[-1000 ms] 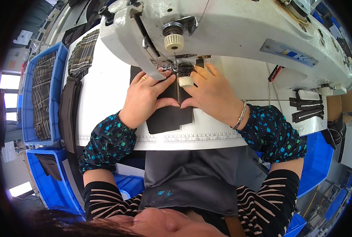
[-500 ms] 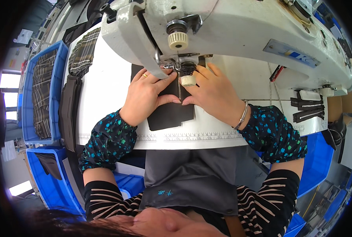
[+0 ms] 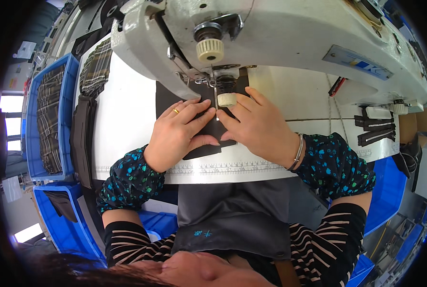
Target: The person uses an industrial sewing machine to attach a zipper to a piece of black fabric. They align the zipper with the fabric edge, guide it under the presser foot, and sew along the zipper teeth. The person repeats this process for multiple fabric pieces, adjusting the material and machine settings as needed.
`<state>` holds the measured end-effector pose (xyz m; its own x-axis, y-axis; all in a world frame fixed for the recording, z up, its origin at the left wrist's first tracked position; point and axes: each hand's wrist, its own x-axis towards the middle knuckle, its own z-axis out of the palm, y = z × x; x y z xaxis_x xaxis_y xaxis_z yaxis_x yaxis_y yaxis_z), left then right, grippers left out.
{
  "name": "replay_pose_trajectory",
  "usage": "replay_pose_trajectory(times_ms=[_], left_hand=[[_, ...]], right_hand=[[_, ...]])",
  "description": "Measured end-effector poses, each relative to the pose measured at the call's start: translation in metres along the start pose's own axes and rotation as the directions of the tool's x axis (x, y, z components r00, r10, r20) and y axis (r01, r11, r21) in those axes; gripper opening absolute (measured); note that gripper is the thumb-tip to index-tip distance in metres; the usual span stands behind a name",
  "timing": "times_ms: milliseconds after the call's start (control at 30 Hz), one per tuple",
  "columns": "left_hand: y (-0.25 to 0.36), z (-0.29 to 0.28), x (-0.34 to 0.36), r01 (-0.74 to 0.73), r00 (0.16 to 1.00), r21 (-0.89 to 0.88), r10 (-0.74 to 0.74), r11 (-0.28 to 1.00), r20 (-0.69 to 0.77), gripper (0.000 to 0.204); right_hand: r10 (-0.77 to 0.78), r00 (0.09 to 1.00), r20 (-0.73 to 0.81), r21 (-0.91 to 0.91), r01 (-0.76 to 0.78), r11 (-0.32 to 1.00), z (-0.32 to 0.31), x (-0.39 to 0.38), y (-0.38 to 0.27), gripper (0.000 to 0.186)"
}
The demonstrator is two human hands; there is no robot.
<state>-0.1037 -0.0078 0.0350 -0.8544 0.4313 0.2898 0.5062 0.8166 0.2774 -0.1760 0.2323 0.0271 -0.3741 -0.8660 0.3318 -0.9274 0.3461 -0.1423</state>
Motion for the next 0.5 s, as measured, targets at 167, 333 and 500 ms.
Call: replay_pose_trajectory(times_ms=[167, 333, 500], left_hand=[[0.000, -0.003, 0.001, 0.001, 1.000, 0.017, -0.001, 1.000, 0.009, 0.064], [-0.008, -0.001, 0.009, 0.017, 1.000, 0.051, -0.016, 0.999, -0.015, 0.064], [-0.019, 0.005, 0.015, 0.038, 0.999, 0.078, -0.036, 0.996, -0.024, 0.065]], right_hand=[[0.007, 1.000, 0.013, 0.008, -0.007, 1.000, 0.004, -0.001, 0.000, 0.056], [0.008, 0.999, -0.048, -0.041, -0.010, 0.999, 0.013, 0.005, 0.009, 0.054], [0.020, 0.997, -0.077, -0.020, -0.021, 1.000, 0.009, 0.012, 0.019, 0.048]])
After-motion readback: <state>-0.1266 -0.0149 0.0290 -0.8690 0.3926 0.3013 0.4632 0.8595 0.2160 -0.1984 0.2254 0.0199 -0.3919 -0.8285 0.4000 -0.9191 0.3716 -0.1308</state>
